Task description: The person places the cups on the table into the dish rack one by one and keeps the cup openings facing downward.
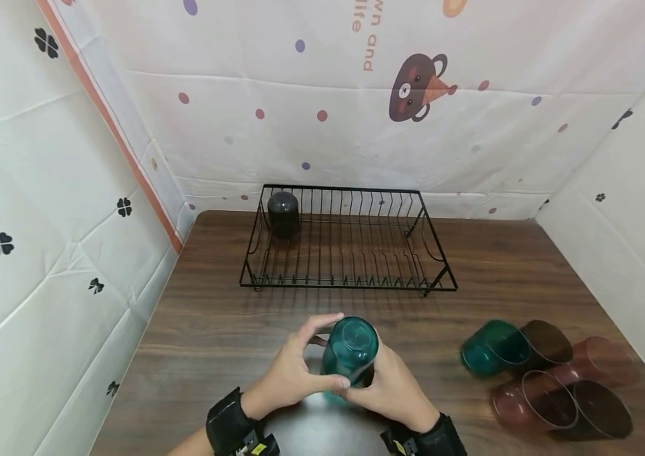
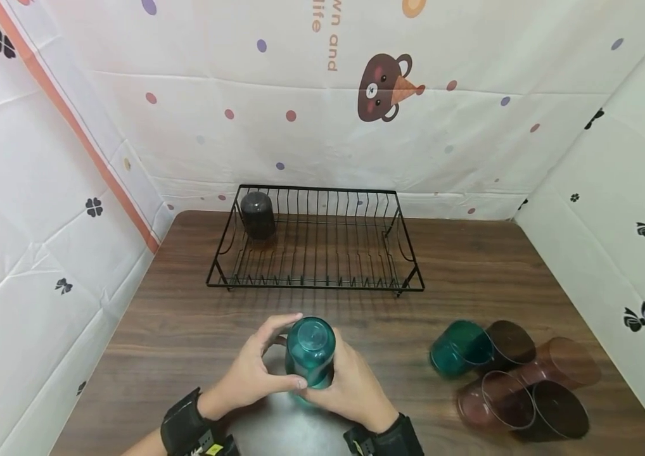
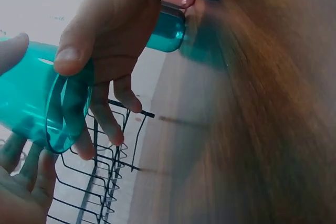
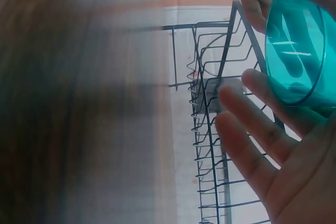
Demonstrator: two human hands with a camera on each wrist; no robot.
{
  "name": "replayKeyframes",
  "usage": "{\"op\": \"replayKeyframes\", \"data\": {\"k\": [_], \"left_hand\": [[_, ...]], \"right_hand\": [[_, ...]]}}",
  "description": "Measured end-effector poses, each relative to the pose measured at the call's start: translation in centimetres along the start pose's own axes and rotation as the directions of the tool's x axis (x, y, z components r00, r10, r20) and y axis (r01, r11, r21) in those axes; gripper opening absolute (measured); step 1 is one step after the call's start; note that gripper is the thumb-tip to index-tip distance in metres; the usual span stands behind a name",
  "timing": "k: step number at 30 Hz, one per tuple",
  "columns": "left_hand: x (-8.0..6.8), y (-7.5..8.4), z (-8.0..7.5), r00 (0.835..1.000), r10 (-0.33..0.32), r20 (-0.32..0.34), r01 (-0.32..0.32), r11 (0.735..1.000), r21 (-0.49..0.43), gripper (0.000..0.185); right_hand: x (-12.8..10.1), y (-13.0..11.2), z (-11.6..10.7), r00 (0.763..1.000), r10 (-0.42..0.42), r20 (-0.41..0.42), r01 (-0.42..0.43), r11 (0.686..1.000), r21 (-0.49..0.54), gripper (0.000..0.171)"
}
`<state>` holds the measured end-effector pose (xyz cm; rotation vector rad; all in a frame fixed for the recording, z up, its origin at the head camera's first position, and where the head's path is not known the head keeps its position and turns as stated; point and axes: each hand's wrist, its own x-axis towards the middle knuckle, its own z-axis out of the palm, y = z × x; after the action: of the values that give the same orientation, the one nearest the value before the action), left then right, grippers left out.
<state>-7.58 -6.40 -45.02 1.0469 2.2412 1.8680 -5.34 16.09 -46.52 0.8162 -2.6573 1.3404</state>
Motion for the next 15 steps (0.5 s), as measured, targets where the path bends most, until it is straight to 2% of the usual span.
{"op": "replayKeyframes", "data": {"k": [8,15], "left_hand": [[0.9,0.7,-0.8,0.997,0.015,0.070,-0.028,0.982,0.186,0.093],[1.4,0.8,-1.0,0.993,0.044,0.108,-0.068,0.970,0.232,0.091]], "right_hand": [[0.1,0.0,0.1,0.999,0.042,0.002,-0.042,0.998,-0.039,0.096],[0.0,-0.1,-0.2,0.999,0.046,-0.007,-0.046,0.998,-0.042,0.097]]}}
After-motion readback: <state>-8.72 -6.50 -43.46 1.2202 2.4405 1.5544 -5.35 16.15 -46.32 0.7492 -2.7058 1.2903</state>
